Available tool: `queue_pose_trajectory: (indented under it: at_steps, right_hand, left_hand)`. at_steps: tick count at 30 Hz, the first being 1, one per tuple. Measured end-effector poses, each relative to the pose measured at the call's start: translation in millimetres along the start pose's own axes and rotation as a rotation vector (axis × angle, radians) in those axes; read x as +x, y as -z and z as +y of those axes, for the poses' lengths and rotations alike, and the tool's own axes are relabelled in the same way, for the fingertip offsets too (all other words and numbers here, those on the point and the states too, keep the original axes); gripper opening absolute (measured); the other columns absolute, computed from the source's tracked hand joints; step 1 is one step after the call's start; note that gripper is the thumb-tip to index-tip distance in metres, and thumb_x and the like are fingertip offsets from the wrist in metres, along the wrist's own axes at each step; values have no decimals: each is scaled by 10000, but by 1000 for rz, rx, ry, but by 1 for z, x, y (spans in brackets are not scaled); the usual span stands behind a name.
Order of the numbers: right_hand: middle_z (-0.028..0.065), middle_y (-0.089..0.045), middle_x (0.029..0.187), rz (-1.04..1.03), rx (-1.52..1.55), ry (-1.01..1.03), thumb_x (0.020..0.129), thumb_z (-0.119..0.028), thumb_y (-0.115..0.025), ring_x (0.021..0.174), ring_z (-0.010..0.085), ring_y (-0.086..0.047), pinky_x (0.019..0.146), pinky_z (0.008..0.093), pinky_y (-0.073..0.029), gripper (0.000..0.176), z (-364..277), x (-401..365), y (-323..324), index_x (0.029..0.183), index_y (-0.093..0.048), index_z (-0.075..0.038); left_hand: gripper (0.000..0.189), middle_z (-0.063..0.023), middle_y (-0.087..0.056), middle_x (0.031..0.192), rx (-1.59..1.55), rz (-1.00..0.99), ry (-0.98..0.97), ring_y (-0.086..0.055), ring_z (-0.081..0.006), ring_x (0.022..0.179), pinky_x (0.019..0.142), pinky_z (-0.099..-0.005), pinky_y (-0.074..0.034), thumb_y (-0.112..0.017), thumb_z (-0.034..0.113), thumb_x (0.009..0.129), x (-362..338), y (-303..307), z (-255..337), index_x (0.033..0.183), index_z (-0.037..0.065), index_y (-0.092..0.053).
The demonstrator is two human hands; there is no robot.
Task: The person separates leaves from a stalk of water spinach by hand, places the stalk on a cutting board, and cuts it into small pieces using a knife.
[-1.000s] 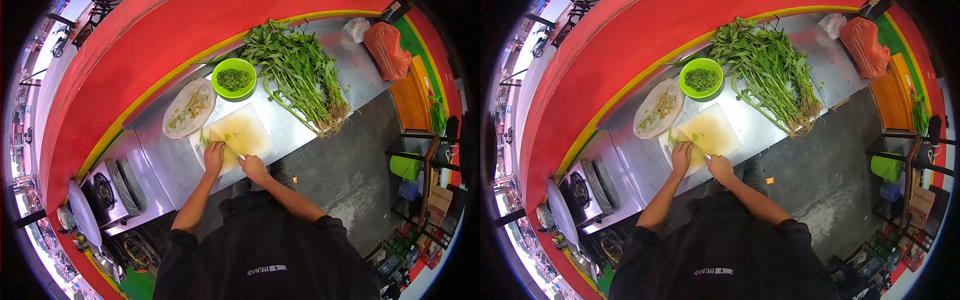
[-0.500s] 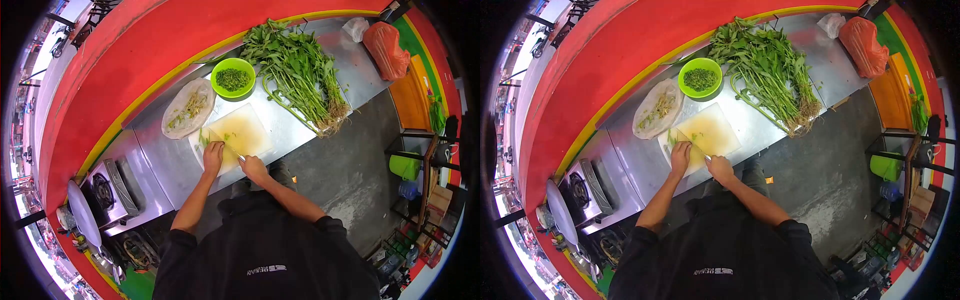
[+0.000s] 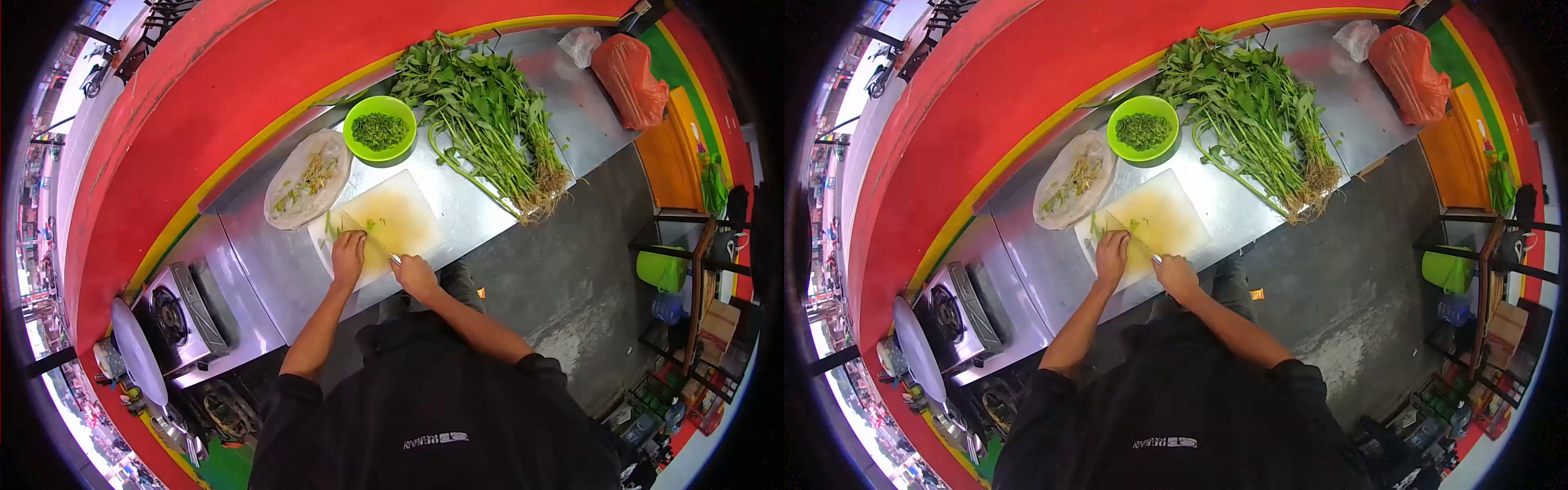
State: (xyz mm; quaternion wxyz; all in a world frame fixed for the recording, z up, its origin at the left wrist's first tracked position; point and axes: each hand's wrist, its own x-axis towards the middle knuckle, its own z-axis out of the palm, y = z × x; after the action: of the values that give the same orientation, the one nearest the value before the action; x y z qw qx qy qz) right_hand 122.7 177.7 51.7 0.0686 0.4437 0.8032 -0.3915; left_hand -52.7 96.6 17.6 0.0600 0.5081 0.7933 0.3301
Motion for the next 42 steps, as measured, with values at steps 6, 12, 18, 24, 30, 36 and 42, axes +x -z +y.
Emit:
queue_pose_trajectory:
  at_steps: [6,12,18,24,30,36,42]
  right_hand:
    - [284,-687,818,14,-34,9,969,-391,-579,774,448,-697,724,517,-566,443,4,7,-7,856,-695,21]
    - [281,-690,840,-21,-20,-23,974,-392,-562,803,455,-695,752,526,-559,447,-7,7,3,883,-702,22]
    - [287,-685,817,-7,-10,-25,970,-397,-568,821,456,-692,763,534,-553,451,3,2,-4,870,-707,21]
    - [287,-687,836,-45,-9,-27,970,-401,-570,825,460,-692,760,533,-555,456,-7,10,1,887,-703,27]
    - [285,-688,835,-35,-12,-29,976,-386,-562,807,459,-689,746,535,-553,445,2,0,-2,881,-703,25]
    - [283,-687,843,-9,-9,0,972,-383,-567,799,457,-689,735,533,-553,438,-2,14,-4,879,-703,22]
    - [295,-682,849,-18,9,0,966,-383,-578,811,459,-690,742,533,-553,432,-2,4,-2,884,-704,22]
  left_hand:
    - [95,-122,-649,961,25,-6,-88,-622,-330,886,782,-419,-497,-677,67,879,-1,4,3,961,20,-674]
    - [104,-129,-653,964,-18,1,-46,-626,-328,894,796,-414,-504,-675,43,876,-2,4,1,973,8,-685]
    - [118,-141,-656,938,-39,-14,-24,-626,-329,883,788,-409,-512,-675,17,867,1,4,1,982,0,-694]
    - [107,-140,-655,930,-44,-5,-30,-630,-327,876,784,-406,-510,-674,19,868,0,7,8,969,-2,-701]
    - [101,-141,-652,923,-63,6,19,-628,-335,867,785,-403,-503,-672,15,868,0,3,4,964,-10,-690]
    - [113,-145,-645,957,-51,-41,-73,-623,-333,894,795,-408,-500,-663,8,873,-1,12,8,982,-18,-684]
    - [127,-148,-645,966,-62,-15,-41,-621,-335,907,812,-412,-501,-653,8,879,-3,7,1,1000,-17,-682]
